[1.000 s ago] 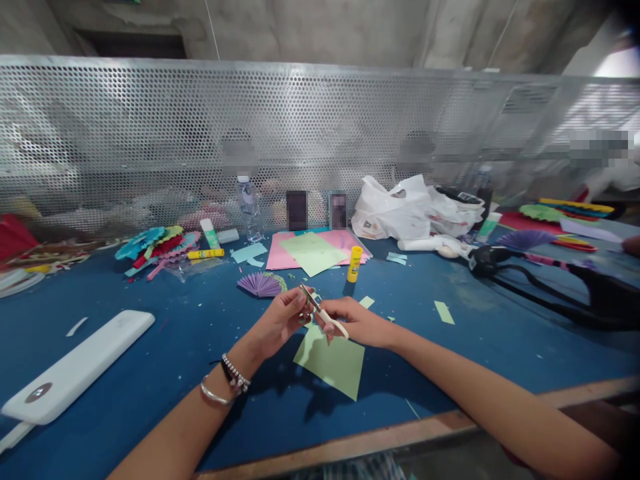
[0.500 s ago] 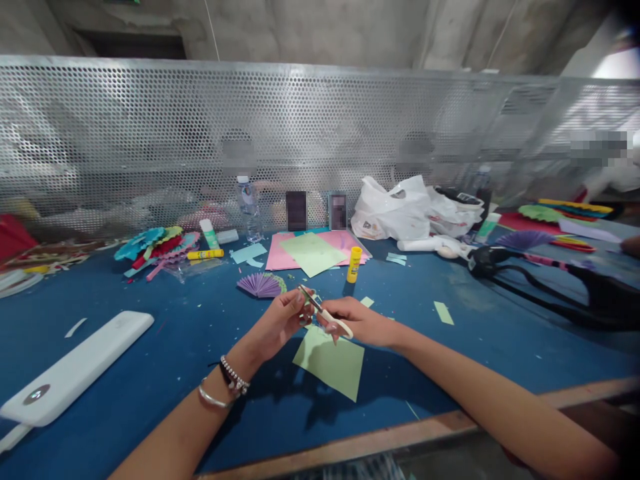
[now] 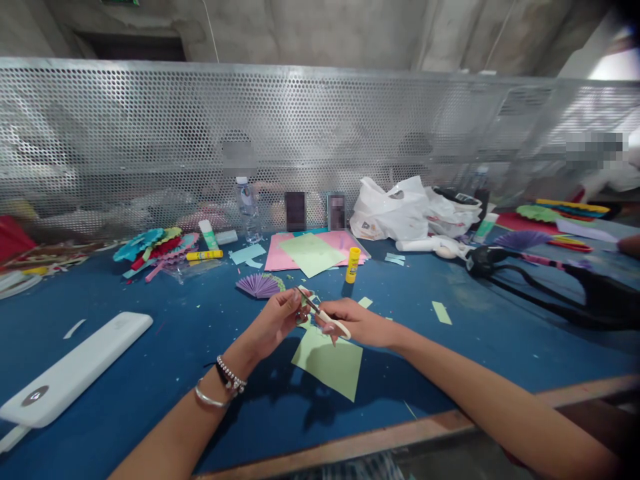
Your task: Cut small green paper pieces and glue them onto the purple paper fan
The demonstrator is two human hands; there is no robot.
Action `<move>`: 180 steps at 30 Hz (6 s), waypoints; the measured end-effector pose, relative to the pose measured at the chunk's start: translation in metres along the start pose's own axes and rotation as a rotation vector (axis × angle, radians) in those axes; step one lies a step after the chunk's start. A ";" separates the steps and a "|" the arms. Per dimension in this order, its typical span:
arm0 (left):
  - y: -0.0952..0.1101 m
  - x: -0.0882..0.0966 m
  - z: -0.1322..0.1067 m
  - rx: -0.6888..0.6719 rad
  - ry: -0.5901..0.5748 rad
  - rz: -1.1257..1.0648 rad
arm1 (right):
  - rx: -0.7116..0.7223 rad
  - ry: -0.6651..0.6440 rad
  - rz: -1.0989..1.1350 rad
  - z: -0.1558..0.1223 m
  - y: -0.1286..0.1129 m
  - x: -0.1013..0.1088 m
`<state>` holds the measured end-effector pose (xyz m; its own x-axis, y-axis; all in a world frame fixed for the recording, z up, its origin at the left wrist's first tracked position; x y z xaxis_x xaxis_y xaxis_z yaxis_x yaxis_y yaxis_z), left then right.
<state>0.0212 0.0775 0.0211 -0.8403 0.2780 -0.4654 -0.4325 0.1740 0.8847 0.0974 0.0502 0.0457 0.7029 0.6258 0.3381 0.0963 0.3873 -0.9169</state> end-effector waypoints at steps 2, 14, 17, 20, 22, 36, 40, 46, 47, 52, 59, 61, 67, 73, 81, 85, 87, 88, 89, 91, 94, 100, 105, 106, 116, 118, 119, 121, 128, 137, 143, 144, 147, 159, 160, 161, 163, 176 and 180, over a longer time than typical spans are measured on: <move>0.000 0.000 0.000 -0.008 -0.005 -0.008 | -0.001 0.002 0.001 0.000 0.001 -0.001; 0.001 -0.004 -0.002 -0.008 -0.035 0.048 | -0.025 -0.078 0.196 0.000 0.005 -0.008; 0.001 -0.005 -0.003 0.008 -0.059 0.087 | -0.028 -0.079 0.202 0.000 0.007 -0.009; 0.000 -0.002 -0.002 0.018 -0.037 0.114 | -0.030 -0.055 0.189 -0.001 0.007 -0.008; 0.002 0.000 0.000 -0.008 -0.005 0.152 | -0.038 -0.039 0.181 -0.001 0.007 -0.007; 0.046 -0.010 -0.026 -0.646 0.304 0.853 | -0.030 0.089 0.073 0.002 -0.001 0.008; 0.044 -0.009 -0.025 -0.630 0.317 0.908 | -0.021 0.077 0.051 0.004 0.002 0.002; 0.044 -0.010 -0.028 -0.636 0.342 0.926 | -0.007 0.101 -0.006 0.004 0.003 0.003; 0.045 -0.010 -0.029 -0.644 0.349 0.930 | -0.008 0.104 -0.009 0.004 0.003 0.003; 0.046 -0.010 -0.032 -0.663 0.399 0.946 | -0.023 0.111 0.006 0.005 0.005 0.003; 0.047 -0.012 -0.034 -0.683 0.405 0.904 | 0.005 0.088 -0.051 0.004 0.000 0.003; 0.047 -0.012 -0.035 -0.678 0.402 0.900 | 0.005 0.080 -0.048 0.004 -0.001 0.002; 0.046 -0.010 -0.036 -0.675 0.433 0.847 | -0.012 0.067 -0.071 0.003 -0.001 0.003; 0.045 -0.004 -0.037 -0.681 0.493 0.833 | 0.001 0.049 -0.081 0.003 -0.003 0.002; 0.050 -0.004 -0.043 -0.732 0.570 0.863 | 0.005 0.055 -0.042 0.003 -0.007 -0.001; 0.053 -0.006 -0.045 -0.762 0.562 0.890 | 0.019 0.080 -0.070 0.003 -0.008 0.000; 0.057 -0.003 -0.046 -0.774 0.577 0.891 | 0.032 0.108 -0.113 0.002 -0.007 0.004; 0.060 -0.001 -0.046 -0.783 0.588 0.894 | 0.044 0.133 -0.157 0.002 -0.007 0.008; 0.063 0.001 -0.047 -0.795 0.599 0.901 | 0.065 0.161 -0.225 0.001 -0.008 0.012; 0.069 0.003 -0.048 -0.825 0.606 0.922 | 0.130 0.211 -0.433 -0.001 -0.011 0.019; 0.072 0.000 -0.047 -0.881 0.551 1.000 | 0.251 0.212 -0.735 -0.003 -0.015 0.020; 0.066 -0.016 -0.046 -0.996 0.388 1.213 | 0.347 0.162 -0.937 -0.005 -0.018 0.012; 0.066 -0.023 -0.048 -1.078 0.322 1.328 | 0.352 0.162 -0.984 -0.006 -0.022 0.014; 0.067 -0.024 -0.048 -1.088 0.310 1.341 | 0.356 0.160 -0.996 -0.006 -0.022 0.014; 0.064 -0.026 -0.046 -1.095 0.284 1.438 | 0.421 0.117 -1.113 -0.010 -0.026 0.018; 0.064 -0.026 -0.045 -1.085 0.280 1.455 | 0.426 0.113 -1.134 -0.010 -0.026 0.019; 0.063 -0.026 -0.045 -1.082 0.277 1.461 | 0.426 0.110 -1.144 -0.010 -0.026 0.019; 0.063 -0.027 -0.044 -1.078 0.269 1.469 | 0.429 0.104 -1.155 -0.010 -0.026 0.019; 0.062 -0.026 -0.044 -1.077 0.264 1.482 | 0.425 0.093 -1.149 -0.011 -0.025 0.019; 0.063 -0.026 -0.044 -1.073 0.269 1.468 | 0.402 0.072 -1.116 -0.011 -0.026 0.019; 0.064 -0.025 -0.045 -1.070 0.304 1.473 | 0.392 0.089 -1.073 -0.010 -0.027 0.021; 0.063 -0.025 -0.045 -1.069 0.312 1.476 | 0.390 0.091 -1.058 -0.010 -0.027 0.021; 0.063 -0.024 -0.044 -1.064 0.338 1.473 | 0.371 0.095 -1.022 -0.010 -0.026 0.019; 0.064 -0.025 -0.043 -1.082 0.311 1.500 | 0.385 0.083 -1.033 -0.011 -0.026 0.016; 0.064 -0.025 -0.043 -1.087 0.304 1.505 | 0.387 0.081 -1.027 -0.011 -0.027 0.016; 0.064 -0.026 -0.043 -1.092 0.297 1.510 | 0.387 0.077 -1.018 -0.011 -0.027 0.015; 0.064 -0.026 -0.044 -1.102 0.282 1.519 | 0.387 0.072 -1.002 -0.011 -0.027 0.015; 0.064 -0.026 -0.043 -1.112 0.261 1.545 | 0.368 0.069 -0.970 -0.011 -0.029 0.016; 0.065 -0.027 -0.044 -1.122 0.276 1.552 | 0.365 0.079 -0.966 -0.012 -0.030 0.017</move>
<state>0.0014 0.0397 0.0924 -0.6095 -0.5834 0.5369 0.7397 -0.6620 0.1204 0.1148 0.0412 0.0761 0.4855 -0.1020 0.8683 0.4334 0.8906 -0.1377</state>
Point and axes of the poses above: each hand's wrist, its own z-axis towards the middle knuckle, its own x-axis out of the back of the hand, y = z × x, the point moved 9 cm from there along z, towards the middle knuckle, and after that the axes turned 8 degrees about y, right-handed, at the moved point
